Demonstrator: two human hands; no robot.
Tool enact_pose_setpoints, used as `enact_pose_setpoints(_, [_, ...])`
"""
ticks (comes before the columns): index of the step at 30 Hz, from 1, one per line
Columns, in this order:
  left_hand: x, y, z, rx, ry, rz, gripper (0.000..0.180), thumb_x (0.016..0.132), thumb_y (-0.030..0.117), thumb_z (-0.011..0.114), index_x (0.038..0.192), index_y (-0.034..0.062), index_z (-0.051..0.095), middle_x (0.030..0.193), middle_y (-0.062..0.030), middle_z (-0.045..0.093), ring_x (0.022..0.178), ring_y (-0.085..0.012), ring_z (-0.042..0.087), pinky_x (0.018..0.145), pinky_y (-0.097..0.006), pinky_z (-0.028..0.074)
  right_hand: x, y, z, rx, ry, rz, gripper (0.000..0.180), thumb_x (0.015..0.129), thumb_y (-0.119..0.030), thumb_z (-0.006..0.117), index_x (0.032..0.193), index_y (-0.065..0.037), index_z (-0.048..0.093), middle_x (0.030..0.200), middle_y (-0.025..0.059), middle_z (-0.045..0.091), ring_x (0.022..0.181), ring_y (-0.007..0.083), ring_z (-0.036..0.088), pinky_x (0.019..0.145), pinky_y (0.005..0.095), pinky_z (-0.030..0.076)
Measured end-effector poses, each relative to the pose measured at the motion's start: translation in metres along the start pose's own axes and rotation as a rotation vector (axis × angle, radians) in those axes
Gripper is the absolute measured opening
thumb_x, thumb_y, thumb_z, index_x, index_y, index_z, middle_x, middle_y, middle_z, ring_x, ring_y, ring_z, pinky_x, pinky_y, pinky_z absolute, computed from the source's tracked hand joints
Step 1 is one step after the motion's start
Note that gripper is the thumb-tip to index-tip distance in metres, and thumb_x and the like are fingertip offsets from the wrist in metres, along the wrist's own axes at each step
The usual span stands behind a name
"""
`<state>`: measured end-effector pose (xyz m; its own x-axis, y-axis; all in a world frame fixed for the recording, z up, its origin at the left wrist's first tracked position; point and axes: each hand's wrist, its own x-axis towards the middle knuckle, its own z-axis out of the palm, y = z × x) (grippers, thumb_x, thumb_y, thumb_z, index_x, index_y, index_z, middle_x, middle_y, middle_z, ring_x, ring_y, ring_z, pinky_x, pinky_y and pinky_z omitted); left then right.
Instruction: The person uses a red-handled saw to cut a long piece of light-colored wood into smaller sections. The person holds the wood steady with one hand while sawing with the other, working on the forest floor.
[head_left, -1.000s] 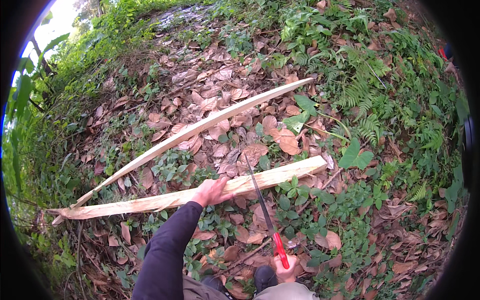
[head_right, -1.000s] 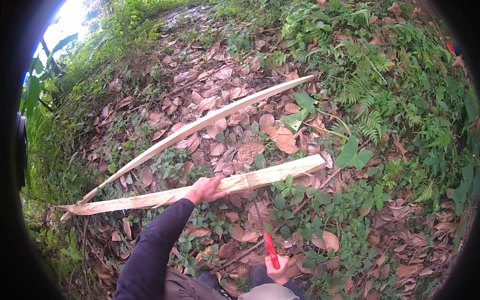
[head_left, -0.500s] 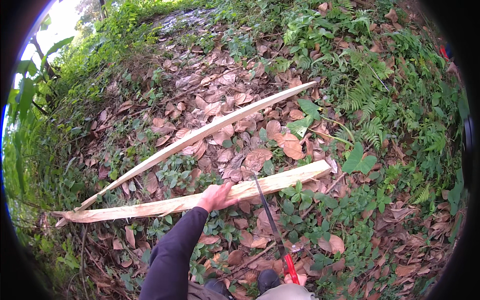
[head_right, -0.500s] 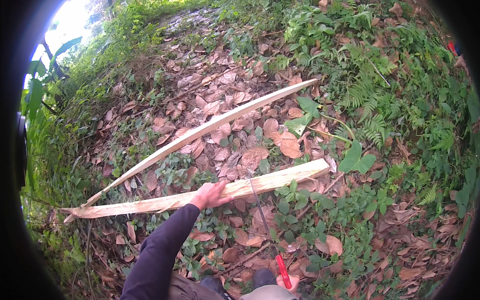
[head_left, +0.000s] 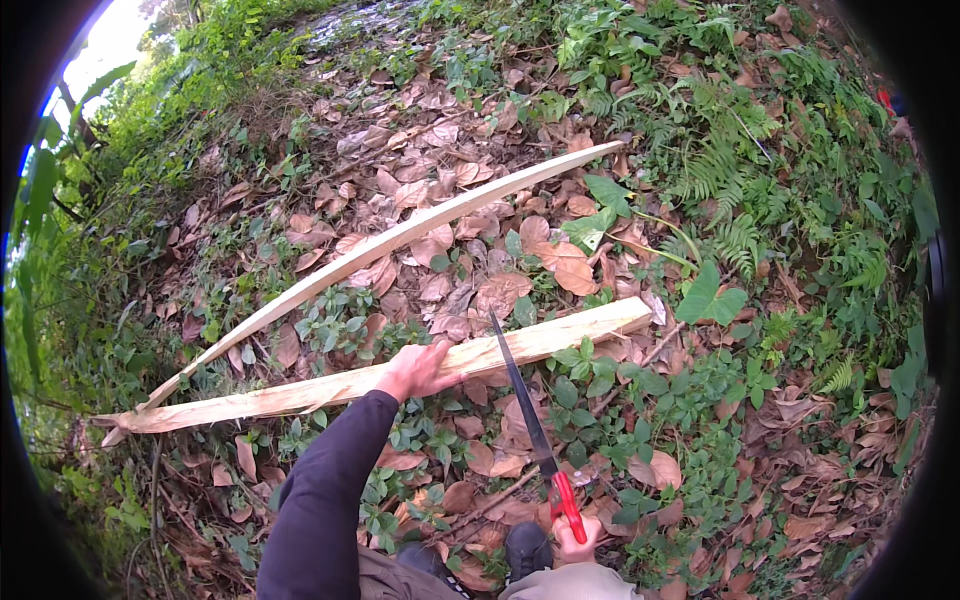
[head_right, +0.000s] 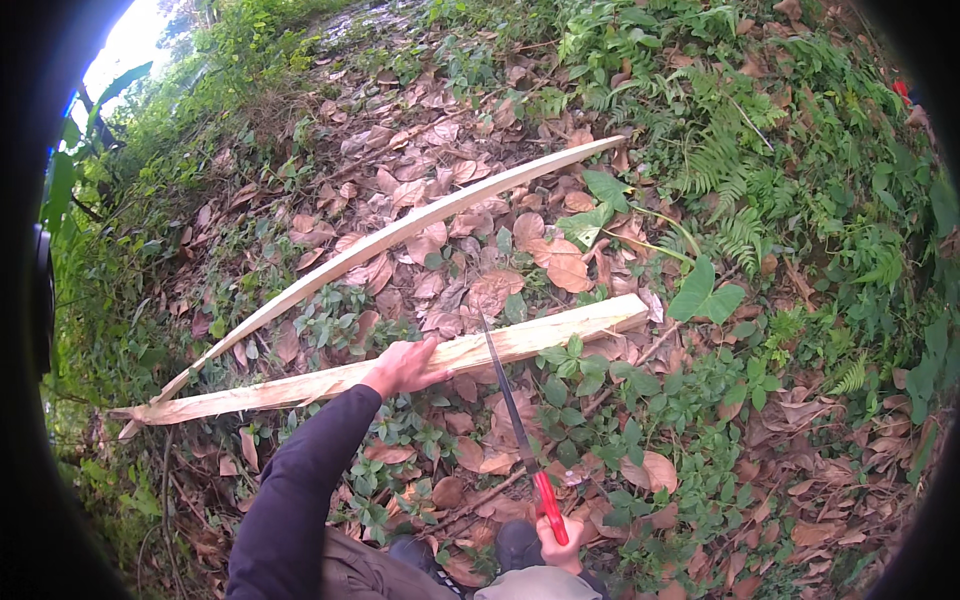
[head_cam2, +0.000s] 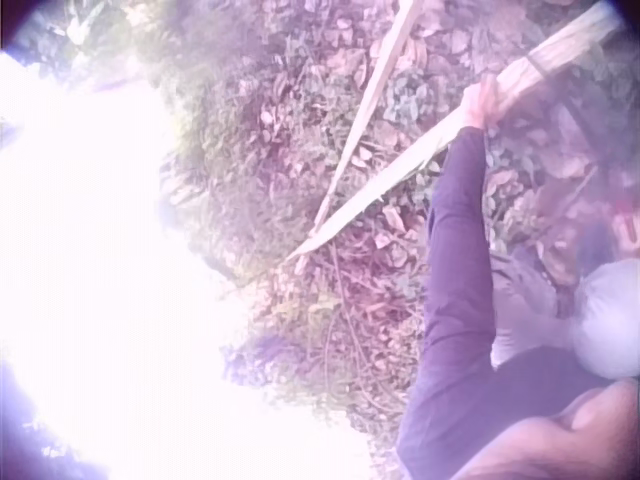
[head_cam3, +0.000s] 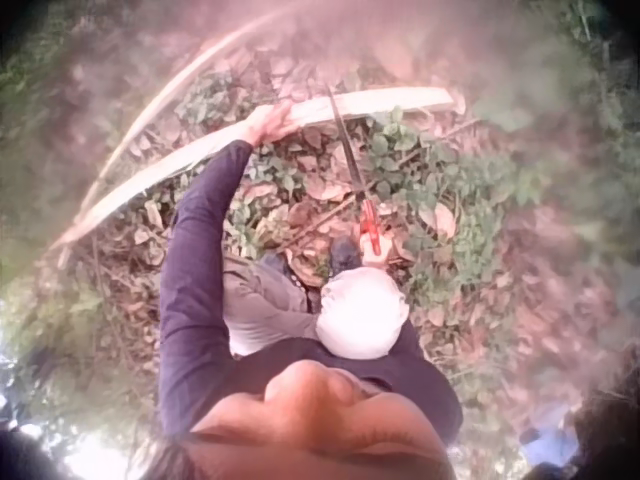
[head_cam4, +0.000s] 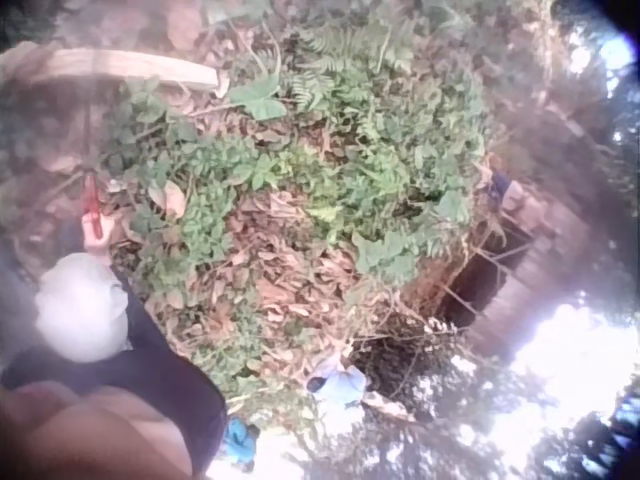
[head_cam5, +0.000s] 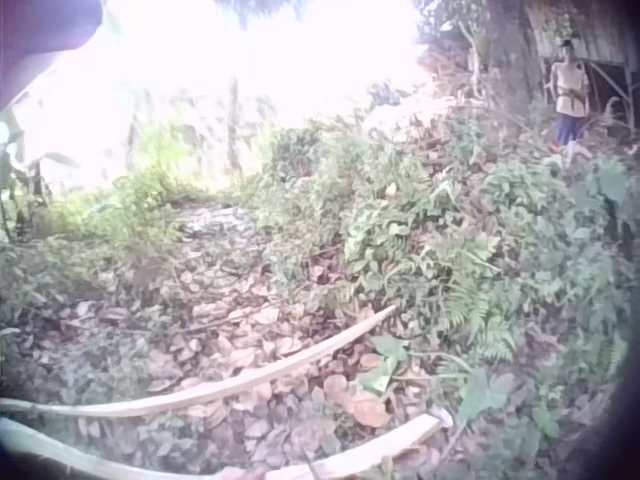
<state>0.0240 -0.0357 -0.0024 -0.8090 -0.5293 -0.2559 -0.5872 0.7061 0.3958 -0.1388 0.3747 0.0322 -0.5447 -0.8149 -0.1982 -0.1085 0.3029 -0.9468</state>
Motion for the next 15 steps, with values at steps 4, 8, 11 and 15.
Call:
enact_pose_setpoints(4, [-0.001,-0.007,0.003,0.001,-0.006,0.009,0.066,0.093,0.065,0.050,0.107,0.0000,0.048,0.091,-0.0231,0.068,0.082,-0.0409,0.068,0.071,-0.049,0.053,0.039,-0.005,0.034,-0.016,0.022,-0.015,0.022,0.082,-0.009,0.064,0.062,-0.002,0.057,0.052,0.0069,0.052,0.045,0.0179,0.053,0.048,0.0338,0.039])
enact_pose_setpoints(8, [-0.005,-0.002,-0.002,0.011,-0.009,-0.001,0.067,0.093,0.065,0.049,0.107,0.0000,0.049,0.091,-0.0236,0.068,0.081,-0.0412,0.068,0.072,-0.049,0.054,-0.015,-0.007,-0.007,-0.081,-0.020,-0.097,0.017,0.079,-0.008,0.064,0.063,-0.001,0.062,0.053,0.0079,0.057,0.048,0.0158,0.059,0.050,0.0325,0.046])
enact_pose_setpoints(11, [-0.001,0.000,0.003,0.029,0.000,0.012,0.068,0.093,0.066,0.049,0.108,0.0001,0.049,0.091,-0.0232,0.068,0.081,-0.0412,0.068,0.072,-0.049,0.053,-0.011,-0.017,-0.005,-0.085,-0.006,-0.146,0.016,0.078,-0.009,0.065,0.064,0.000,0.063,0.053,0.0076,0.057,0.048,0.0166,0.061,0.051,0.0321,0.047])
enact_pose_setpoints(15, [0.002,-0.005,0.000,0.016,-0.005,0.031,0.069,0.093,0.066,0.049,0.109,-0.0001,0.048,0.088,-0.0219,0.068,0.082,-0.0406,0.068,0.072,-0.048,0.053,0.050,-0.013,0.039,-0.119,0.037,-0.193,0.024,0.081,-0.009,0.066,0.061,-0.004,0.055,0.050,0.0070,0.049,0.043,0.0220,0.053,0.047,0.0349,0.040])
